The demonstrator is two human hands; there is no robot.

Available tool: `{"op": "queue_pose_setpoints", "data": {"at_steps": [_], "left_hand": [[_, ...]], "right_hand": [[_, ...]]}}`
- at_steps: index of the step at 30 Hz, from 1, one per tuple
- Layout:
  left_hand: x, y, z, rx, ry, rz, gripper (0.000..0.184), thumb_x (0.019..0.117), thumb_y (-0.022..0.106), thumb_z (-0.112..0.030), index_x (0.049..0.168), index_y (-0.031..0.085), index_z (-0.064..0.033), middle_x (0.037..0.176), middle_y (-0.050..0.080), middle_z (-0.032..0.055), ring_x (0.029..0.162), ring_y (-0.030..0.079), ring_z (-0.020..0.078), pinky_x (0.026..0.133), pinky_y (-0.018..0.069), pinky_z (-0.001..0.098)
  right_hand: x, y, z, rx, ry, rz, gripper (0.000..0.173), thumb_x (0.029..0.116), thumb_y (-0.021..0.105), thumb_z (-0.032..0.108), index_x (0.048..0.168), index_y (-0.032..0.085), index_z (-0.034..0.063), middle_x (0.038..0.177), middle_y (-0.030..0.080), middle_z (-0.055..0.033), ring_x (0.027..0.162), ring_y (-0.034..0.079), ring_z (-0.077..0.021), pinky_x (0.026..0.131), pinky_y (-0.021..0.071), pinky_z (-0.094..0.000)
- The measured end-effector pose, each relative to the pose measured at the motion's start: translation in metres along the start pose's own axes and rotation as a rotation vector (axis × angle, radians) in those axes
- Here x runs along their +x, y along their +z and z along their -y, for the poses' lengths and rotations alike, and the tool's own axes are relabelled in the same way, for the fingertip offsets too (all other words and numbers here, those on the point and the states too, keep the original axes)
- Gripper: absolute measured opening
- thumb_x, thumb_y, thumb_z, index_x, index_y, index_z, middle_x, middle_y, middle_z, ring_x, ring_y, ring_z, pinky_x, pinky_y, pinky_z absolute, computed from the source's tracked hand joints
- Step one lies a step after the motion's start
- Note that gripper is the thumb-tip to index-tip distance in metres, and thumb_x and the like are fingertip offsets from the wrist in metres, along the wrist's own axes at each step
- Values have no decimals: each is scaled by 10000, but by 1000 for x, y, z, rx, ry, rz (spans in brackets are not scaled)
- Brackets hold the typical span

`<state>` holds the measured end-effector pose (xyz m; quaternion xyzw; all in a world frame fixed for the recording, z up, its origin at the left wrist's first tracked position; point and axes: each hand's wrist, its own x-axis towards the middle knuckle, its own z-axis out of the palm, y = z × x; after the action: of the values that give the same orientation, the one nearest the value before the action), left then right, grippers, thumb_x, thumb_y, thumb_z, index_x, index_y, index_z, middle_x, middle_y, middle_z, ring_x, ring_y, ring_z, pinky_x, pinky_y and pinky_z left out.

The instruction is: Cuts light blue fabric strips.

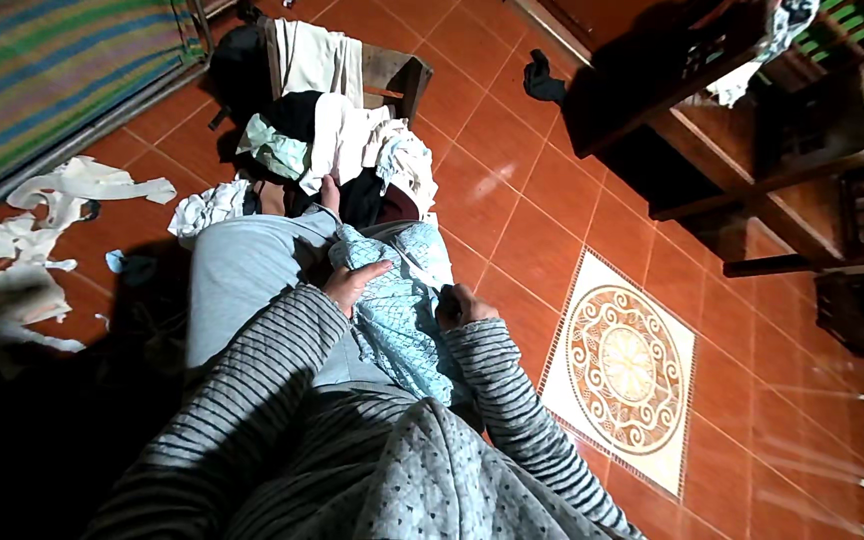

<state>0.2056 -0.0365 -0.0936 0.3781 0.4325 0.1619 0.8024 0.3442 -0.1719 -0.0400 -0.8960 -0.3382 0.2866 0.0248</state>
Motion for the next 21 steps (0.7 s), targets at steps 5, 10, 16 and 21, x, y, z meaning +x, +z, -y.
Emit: {"op": "queue_pose_setpoints", "data": {"at_steps": [5, 10, 16, 21], "left_hand": [[7, -3, 6, 52, 29, 0, 401, 991, 673, -180, 1322, 579, 25, 1236, 662, 163, 1152, 627, 208, 1026, 496, 419], [2, 0, 4, 92, 94, -4, 341, 977, 685, -124, 1273, 603, 22, 1160, 686, 116, 1065, 648, 128, 973, 521, 331], [1, 0, 3, 87, 99, 6, 349, 988, 662, -106, 1299, 579, 29, 1165, 678, 123, 1059, 648, 123, 966, 525, 320], [1, 0, 2, 84, 95, -3, 337, 991, 663, -122, 1286, 592, 26, 1160, 683, 117, 1058, 649, 123, 967, 523, 324]], "right_hand": [[0, 1, -1, -2, 7, 28, 439, 968, 632, 249, 1350, 598, 35, 1178, 698, -233, 1108, 678, -401, 961, 502, -583], [0, 0, 3, 7, -4, 29, 448, 951, 663, 256, 1331, 603, 28, 1167, 701, -225, 1097, 683, -390, 956, 507, -571], [2, -4, 6, 12, -63, 55, 485, 952, 677, 291, 1339, 585, 12, 1154, 700, -232, 1083, 686, -391, 954, 508, -569], [4, 0, 4, 16, -64, 66, 438, 974, 641, 273, 1323, 595, 13, 1137, 705, -229, 1071, 690, -393, 944, 510, -571]]}}
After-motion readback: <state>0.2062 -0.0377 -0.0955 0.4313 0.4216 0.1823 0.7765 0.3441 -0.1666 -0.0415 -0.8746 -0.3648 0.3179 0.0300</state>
